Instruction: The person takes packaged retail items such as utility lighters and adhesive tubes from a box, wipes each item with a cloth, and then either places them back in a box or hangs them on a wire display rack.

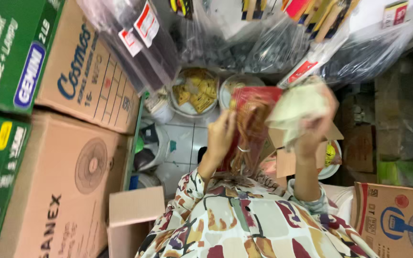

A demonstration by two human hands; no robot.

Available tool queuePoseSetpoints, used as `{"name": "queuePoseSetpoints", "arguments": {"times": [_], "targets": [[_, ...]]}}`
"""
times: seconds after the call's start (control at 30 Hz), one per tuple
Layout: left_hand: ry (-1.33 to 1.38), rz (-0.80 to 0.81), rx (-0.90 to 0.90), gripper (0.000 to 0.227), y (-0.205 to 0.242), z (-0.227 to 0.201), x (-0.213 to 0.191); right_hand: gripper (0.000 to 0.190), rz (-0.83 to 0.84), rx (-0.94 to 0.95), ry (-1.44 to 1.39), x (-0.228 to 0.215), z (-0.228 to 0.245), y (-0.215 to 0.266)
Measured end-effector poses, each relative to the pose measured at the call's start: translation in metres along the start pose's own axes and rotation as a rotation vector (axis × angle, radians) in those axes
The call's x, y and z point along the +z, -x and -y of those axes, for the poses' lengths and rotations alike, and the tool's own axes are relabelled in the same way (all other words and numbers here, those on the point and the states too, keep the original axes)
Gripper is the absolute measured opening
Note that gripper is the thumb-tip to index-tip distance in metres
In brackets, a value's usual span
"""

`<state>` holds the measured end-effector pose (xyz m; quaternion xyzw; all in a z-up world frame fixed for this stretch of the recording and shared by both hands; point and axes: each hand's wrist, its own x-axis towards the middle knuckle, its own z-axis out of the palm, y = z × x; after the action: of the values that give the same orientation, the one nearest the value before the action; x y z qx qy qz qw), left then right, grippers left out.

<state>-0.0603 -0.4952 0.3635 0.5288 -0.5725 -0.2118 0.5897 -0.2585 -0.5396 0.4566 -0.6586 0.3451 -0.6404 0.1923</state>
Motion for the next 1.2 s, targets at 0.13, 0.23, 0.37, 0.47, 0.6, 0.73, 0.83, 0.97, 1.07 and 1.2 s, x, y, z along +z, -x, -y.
{"name": "queuePoseSetpoints", "arguments": {"times": [0.13, 0.23, 0.37, 0.47, 0.6, 0.73, 0.83, 0.97, 1.07, 1.2], "targets": [[-0.007, 0.162, -0.045, 0.013, -0.020, 0.013, 0.008, 0.051, 0.232, -0.014, 0.260, 0.040, -0.001, -0.018], [-0.001, 0.207, -0.014, 0.019, -0.041, 0.013, 0.004, 0.036, 0.149, 0.113, 0.237, 0.046, -0.025, -0.027], [0.092, 0.344, 0.122, 0.016, -0.060, 0.001, 0.006, 0.023, 0.046, 0.364, 0.134, 0.020, -0.054, -0.037], [0.070, 0.423, 0.212, 0.013, -0.073, -0.005, 0.008, 0.022, -0.028, 0.429, 0.132, -0.003, -0.071, -0.050], [0.105, 0.481, 0.157, 0.015, -0.088, -0.002, 0.000, 0.022, -0.292, 0.372, 0.032, -0.025, -0.078, -0.055], [0.126, 0.588, 0.197, 0.018, -0.098, 0.000, -0.005, 0.040, 0.095, 0.317, 0.015, -0.018, -0.053, -0.036], [0.004, 0.715, 0.179, 0.023, -0.111, 0.006, -0.006, 0.036, 0.360, 0.589, -0.005, -0.013, -0.049, -0.018], [-0.008, 0.880, 0.099, 0.018, -0.124, 0.008, -0.002, 0.020, 0.293, 0.751, 0.166, -0.011, -0.073, 0.008], [0.041, 0.903, 0.079, 0.021, -0.134, 0.003, 0.001, 0.019, 0.120, 1.001, 0.047, -0.026, -0.080, 0.025], [0.149, 0.715, 0.115, 0.022, -0.153, 0.005, -0.018, 0.017, -0.156, 0.678, 0.161, -0.059, -0.086, 0.035]]}}
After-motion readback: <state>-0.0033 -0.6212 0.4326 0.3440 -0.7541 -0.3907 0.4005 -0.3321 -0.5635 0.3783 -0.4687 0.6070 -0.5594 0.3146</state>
